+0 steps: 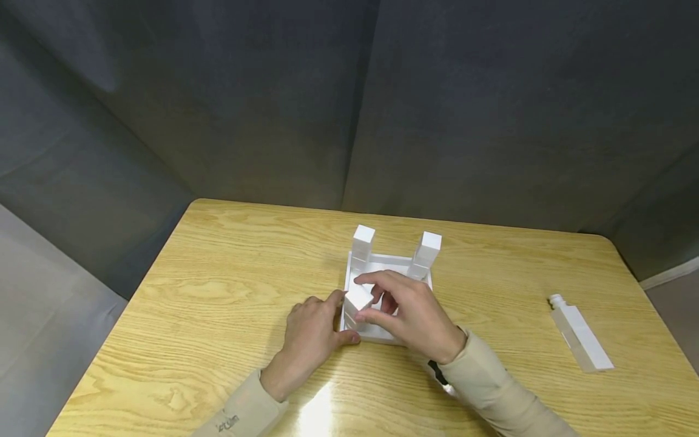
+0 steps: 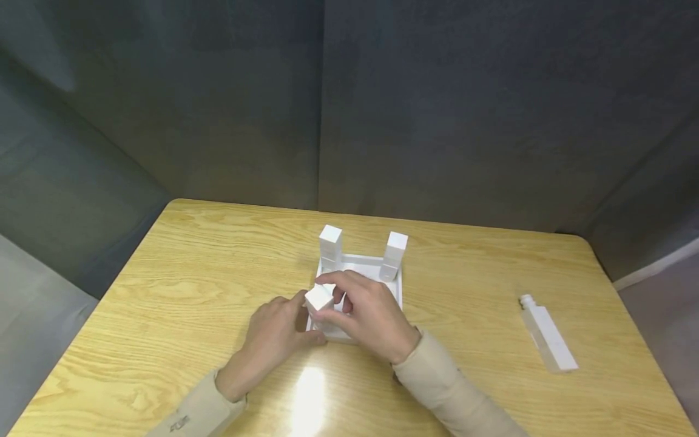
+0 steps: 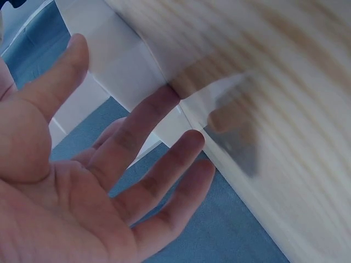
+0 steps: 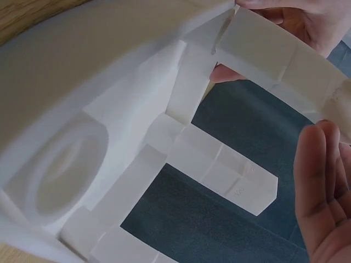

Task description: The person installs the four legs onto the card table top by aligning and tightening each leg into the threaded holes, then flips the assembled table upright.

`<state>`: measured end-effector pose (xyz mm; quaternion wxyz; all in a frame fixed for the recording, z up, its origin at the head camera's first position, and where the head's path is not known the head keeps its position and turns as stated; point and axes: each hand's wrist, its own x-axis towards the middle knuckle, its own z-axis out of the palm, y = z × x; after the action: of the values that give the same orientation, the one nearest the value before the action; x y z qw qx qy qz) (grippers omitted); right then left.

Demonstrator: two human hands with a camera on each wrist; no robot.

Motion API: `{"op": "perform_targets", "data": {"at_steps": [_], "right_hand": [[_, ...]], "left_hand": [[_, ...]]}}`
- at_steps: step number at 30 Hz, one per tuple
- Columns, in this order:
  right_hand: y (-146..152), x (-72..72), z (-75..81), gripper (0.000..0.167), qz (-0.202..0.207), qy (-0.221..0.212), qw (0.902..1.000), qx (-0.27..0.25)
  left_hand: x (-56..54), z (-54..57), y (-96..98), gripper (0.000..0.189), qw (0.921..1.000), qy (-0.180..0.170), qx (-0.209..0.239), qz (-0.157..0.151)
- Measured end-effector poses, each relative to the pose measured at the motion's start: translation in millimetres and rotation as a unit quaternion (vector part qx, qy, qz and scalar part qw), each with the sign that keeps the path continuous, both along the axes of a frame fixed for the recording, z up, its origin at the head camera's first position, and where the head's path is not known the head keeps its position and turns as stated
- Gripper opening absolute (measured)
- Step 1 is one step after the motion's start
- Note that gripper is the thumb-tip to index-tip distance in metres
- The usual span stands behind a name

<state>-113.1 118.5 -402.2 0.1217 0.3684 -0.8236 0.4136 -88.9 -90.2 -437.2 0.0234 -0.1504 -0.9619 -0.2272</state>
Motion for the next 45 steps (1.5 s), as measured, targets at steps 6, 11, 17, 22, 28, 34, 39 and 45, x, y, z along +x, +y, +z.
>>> {"op": "perform_targets", "data": {"at_steps": [6, 11, 17, 22, 28, 34, 39, 45], "right_hand": [[0.9, 0.0, 0.2, 0.040, 0.002, -0.003, 1.0000, -0.001], [0.8, 0.3, -0.3, 0.040, -0.003, -0.008, 0.9999, -0.010], [0.0, 0.9, -0.1, 0.034, -0.025, -0.017, 0.9996, -0.002], [-0.3, 1.6, 0.1, 0.032, -0.040, -0.018, 0.9990, 0.008], [-0.8, 2.7, 0.5, 0.033, -0.052, -0.021, 0.9983, 0.019], [-1.7, 3.2, 0.7, 0.035, -0.049, -0.036, 0.9980, 0.016], [-2.1, 2.1, -1.2, 0.043, -0.033, -0.022, 0.9992, 0.012], [-1.6, 0.9, -3.2, 0.048, -0.008, 0.005, 0.9999, 0.009]], "left_hand": [[0.0, 0.1, -0.3, 0.064, 0.9999, 0.003, -0.010, 0.004], [0.0, 0.3, 0.1, 0.065, 0.9999, 0.005, -0.011, 0.003], [-0.1, -0.2, 1.2, 0.072, 0.9999, -0.005, -0.010, 0.009], [-0.4, -0.8, 1.5, 0.076, 0.9998, -0.007, -0.012, 0.013], [-0.1, -0.5, 1.5, 0.077, 0.9999, -0.007, -0.006, 0.014], [0.4, -0.3, 1.3, 0.078, 0.9999, -0.007, -0.004, 0.013], [0.4, -0.2, 1.0, 0.078, 0.9999, -0.008, -0.007, 0.011], [0.2, 0.2, 0.3, 0.075, 0.9999, -0.009, 0.002, 0.005]]}}
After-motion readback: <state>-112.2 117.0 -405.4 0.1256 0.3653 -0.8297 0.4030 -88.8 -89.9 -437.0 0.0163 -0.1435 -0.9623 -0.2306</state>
